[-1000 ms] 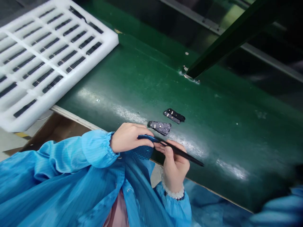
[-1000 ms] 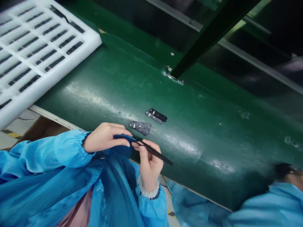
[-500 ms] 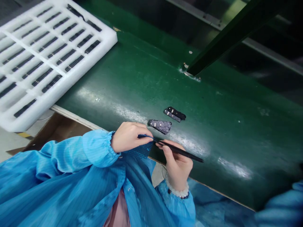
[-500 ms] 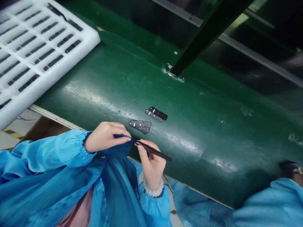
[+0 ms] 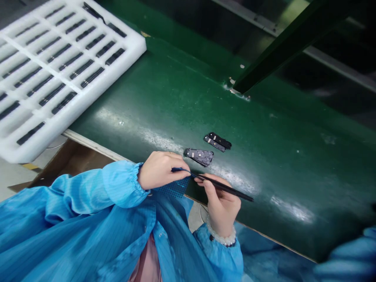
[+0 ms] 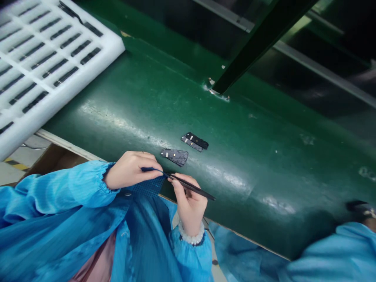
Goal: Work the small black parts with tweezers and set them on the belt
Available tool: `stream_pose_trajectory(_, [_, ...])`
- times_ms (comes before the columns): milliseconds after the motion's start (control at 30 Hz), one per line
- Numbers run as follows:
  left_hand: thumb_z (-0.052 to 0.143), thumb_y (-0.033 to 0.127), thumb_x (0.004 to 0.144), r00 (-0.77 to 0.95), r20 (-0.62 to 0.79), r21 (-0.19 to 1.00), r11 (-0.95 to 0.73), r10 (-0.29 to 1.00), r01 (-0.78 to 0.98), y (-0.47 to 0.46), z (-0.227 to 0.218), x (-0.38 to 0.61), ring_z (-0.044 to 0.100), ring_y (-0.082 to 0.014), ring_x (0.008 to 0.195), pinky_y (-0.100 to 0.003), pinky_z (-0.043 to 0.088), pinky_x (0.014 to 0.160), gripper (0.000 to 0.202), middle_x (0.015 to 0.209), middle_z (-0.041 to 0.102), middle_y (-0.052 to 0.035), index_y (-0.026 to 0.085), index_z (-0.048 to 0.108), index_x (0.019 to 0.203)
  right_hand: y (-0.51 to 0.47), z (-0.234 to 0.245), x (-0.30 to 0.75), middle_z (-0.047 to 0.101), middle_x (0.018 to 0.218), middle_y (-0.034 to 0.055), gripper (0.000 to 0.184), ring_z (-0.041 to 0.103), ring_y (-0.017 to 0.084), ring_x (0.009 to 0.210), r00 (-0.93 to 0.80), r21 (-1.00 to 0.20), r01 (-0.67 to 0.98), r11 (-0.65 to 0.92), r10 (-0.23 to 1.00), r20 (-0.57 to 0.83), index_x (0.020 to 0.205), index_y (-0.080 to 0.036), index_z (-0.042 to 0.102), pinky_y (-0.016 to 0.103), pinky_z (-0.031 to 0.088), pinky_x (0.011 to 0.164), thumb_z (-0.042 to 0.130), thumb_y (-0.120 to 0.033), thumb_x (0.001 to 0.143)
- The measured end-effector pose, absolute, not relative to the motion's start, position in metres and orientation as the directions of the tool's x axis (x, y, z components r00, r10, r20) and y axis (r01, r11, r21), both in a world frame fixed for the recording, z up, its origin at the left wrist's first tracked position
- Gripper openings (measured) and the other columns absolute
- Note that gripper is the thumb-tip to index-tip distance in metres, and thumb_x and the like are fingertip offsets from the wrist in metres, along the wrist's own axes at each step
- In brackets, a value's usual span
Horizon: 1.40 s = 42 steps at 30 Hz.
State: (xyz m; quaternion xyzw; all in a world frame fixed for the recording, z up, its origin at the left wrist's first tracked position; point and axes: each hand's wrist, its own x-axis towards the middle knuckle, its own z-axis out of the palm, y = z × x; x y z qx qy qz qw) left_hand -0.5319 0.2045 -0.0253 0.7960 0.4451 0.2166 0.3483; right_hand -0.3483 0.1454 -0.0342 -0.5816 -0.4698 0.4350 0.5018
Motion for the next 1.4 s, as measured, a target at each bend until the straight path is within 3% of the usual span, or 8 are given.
stream_pose_trajectory(1400, [0.056,0.03,0.087,0.533,0.01,0.716,-0.379,0.846,0.586,0.2045,-0.025,-0.5332,0.064,-0.0092,0.072,-0.018,0.043,0.067,0.018,0.08,0.07,0.0036,0.024,0.072,0.083,0.1454,-0.0318,-0.348,0.073,0.081,0.004,0.012,0.071,0.017,0.072,0.174,-0.983,0.16,-0.094,0.983,-0.065,0.088,-0.02,0.069,0.032,0.061,0.071,0.067,-0.027,0.079])
